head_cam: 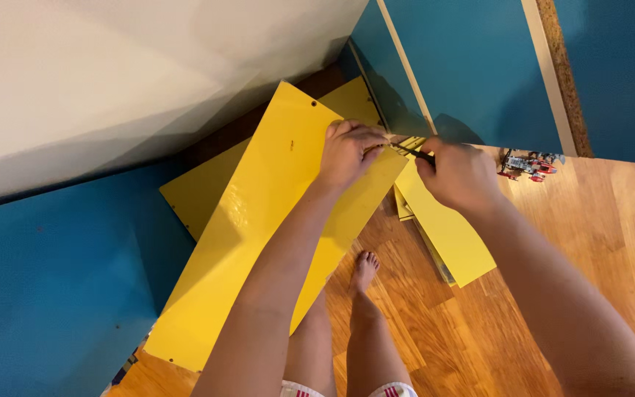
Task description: The person assembles a yellow flat-pack furniture unit by hand, using a screwdriver to tighten screws into pre-drilled holes on the panels. The person repeatedly reaches for screws and fastens them, then lifts and repositions the panels to continue assembly.
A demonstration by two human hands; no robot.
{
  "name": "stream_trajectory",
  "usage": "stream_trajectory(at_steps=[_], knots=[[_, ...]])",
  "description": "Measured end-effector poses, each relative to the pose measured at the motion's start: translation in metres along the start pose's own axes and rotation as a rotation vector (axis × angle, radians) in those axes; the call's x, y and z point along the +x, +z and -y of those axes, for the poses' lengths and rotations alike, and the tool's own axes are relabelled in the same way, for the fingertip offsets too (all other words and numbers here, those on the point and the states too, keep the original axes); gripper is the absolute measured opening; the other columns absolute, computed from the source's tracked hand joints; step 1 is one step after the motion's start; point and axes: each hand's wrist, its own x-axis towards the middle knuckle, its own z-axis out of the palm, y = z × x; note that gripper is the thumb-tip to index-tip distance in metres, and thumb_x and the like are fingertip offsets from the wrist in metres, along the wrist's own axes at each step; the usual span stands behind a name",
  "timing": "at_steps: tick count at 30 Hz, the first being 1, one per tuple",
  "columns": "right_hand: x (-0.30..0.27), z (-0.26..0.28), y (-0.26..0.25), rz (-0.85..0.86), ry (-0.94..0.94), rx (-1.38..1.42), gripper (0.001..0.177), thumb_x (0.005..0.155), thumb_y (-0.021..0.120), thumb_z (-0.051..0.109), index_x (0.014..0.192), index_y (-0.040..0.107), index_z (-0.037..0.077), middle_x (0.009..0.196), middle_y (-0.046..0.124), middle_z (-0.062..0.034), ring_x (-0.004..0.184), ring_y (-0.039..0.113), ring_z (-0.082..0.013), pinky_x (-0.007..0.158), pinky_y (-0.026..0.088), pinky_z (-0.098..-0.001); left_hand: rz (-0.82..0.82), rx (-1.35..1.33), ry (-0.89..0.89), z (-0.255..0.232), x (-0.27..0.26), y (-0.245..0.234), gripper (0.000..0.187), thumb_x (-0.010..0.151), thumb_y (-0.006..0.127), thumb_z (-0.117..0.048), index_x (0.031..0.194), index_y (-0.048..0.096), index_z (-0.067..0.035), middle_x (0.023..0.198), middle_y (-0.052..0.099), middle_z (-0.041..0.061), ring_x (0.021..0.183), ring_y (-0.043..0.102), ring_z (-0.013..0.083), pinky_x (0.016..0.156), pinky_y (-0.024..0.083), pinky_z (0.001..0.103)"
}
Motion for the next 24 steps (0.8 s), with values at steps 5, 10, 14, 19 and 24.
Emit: stream_trajectory(at_steps=[5,10,14,19,24], knots=[[-0.003,-0.002,0.013,0.04,0.079,0.055,0.028,0.093,0.065,0.039,0.112,0.073,0.019,0.09,0.075,-0.0144,0.087,0.071,-0.0396,0.075,0.054,-0.0529,-0.068,0.013,-0.014,-0.001,0.0,0.006,0.01,0.078,0.086,-0.02,0.085,0.078,-0.017,0.098,0.078,-0.006,0.105,0.065,0.019,0.099,0.039,0.038],[-0.008,-0.022,0.036,-0.003,0.091,0.482,0.024,0.097,0.072,0.028,0.113,0.072,0.01,0.089,0.072,-0.0114,0.083,0.068,-0.0282,0.072,0.052,-0.042,-0.088,0.04,-0.033,0.0,-0.002,0.01,0.012,0.078,0.087,-0.021,0.084,0.078,-0.016,0.095,0.077,-0.005,0.104,0.066,0.0182,0.099,0.04,0.038],[-0.013,-0.039,0.052,0.003,0.017,1.286,0.02,0.095,0.073,0.005,0.113,0.066,0.001,0.097,0.067,-0.0023,0.086,0.062,-0.009,0.077,0.05,-0.0258,-0.067,0.051,-0.054,-0.005,-0.002,0.007,0.014,0.078,0.087,-0.02,0.086,0.077,-0.016,0.099,0.076,-0.004,0.107,0.065,0.0196,0.1,0.04,0.039],[-0.017,-0.036,0.066,-0.037,-0.037,1.613,0.022,0.093,0.073,-0.001,0.114,0.065,0.002,0.104,0.068,-0.0019,0.095,0.063,-0.0088,0.087,0.052,-0.0244,0.022,0.01,-0.055,-0.006,0.001,-0.004,0.033,0.075,0.087,-0.018,0.106,0.075,-0.014,0.116,0.073,0.001,0.115,0.06,0.0251,0.104,0.039,0.043],[-0.022,-0.022,0.055,-0.062,0.188,0.981,0.017,0.097,0.072,0.008,0.113,0.071,0.004,0.093,0.069,-0.008,0.074,0.056,-0.0149,0.065,0.046,-0.0311,-0.002,-0.08,-0.079,-0.002,-0.003,-0.009,0.041,0.077,0.086,-0.015,0.116,0.073,-0.011,0.127,0.068,0.006,0.122,0.057,0.031,0.109,0.039,0.044]])
